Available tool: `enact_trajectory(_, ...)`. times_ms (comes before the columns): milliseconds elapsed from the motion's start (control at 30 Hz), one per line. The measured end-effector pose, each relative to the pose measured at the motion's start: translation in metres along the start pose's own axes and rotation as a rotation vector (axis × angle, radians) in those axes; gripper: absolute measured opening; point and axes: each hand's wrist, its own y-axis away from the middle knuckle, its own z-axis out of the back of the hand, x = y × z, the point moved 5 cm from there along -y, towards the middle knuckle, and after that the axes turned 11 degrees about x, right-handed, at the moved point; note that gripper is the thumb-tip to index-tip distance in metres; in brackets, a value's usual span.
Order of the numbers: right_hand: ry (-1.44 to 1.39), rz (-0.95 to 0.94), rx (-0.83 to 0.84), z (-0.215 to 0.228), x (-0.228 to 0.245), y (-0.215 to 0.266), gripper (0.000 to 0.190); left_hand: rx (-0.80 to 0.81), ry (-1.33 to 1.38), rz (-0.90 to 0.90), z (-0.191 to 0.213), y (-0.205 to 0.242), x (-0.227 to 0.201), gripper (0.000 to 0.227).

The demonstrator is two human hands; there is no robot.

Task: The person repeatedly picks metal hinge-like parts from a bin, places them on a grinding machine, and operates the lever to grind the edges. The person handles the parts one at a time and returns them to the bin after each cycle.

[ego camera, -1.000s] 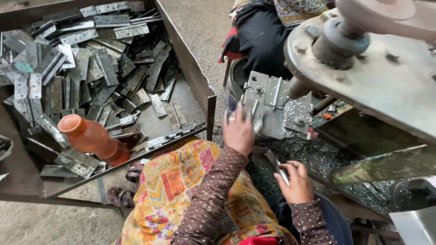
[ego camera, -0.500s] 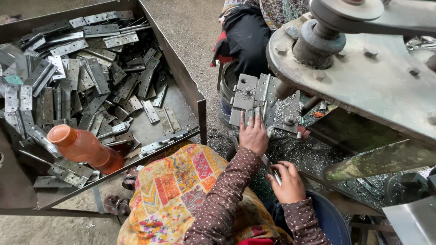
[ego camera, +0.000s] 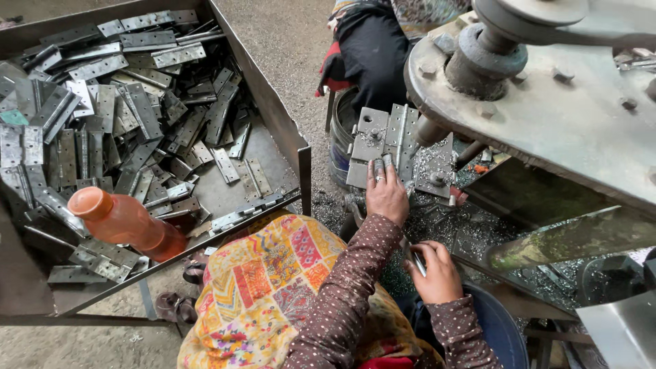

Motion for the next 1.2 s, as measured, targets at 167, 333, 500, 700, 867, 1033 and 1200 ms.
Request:
enact_trajectory(167, 0.015, -0.021, 0.023, -0.001, -0.002, -0.004, 0.041, -0.003, 0.008, -0.044, -0.001, 0.008, 0.001, 0.051)
enact_trajectory(333, 0.034, 0.045, -0.023, -0.029, -0.030, 0.003, 0.046, 0.016, 0.082, -0.055, 0.002, 0.020, 0.004, 0.050)
enact_trajectory(500, 0.095, -0.170, 0.146, -0.110, -0.077, 0.024, 0.055, -0.063, 0.048, -0.076, 0.019, 0.012, 0.007, 0.049)
enact_trajectory(700, 0.136, -0.203, 0.350, -0.147, -0.105, 0.032, 0.072, 0.049, 0.110, -0.103, 0.013, 0.029, 0.011, 0.045)
enact_trajectory(867, 0.247, -0.302, 0.534, -0.094, -0.099, -0.014, 0.073, 0.081, 0.038, -0.116, 0.003, 0.018, 0.010, 0.048)
enact_trajectory(1033, 0.190, -0.272, 0.439, -0.095, -0.104, -0.008, 0.072, 0.128, -0.001, -0.098, -0.017, -0.016, 0.002, 0.045)
enact_trajectory(1200, 0.112, -0.249, 0.244, -0.154, -0.117, 0.033, 0.065, 0.052, 0.010, -0.091, -0.014, -0.008, 0.008, 0.046)
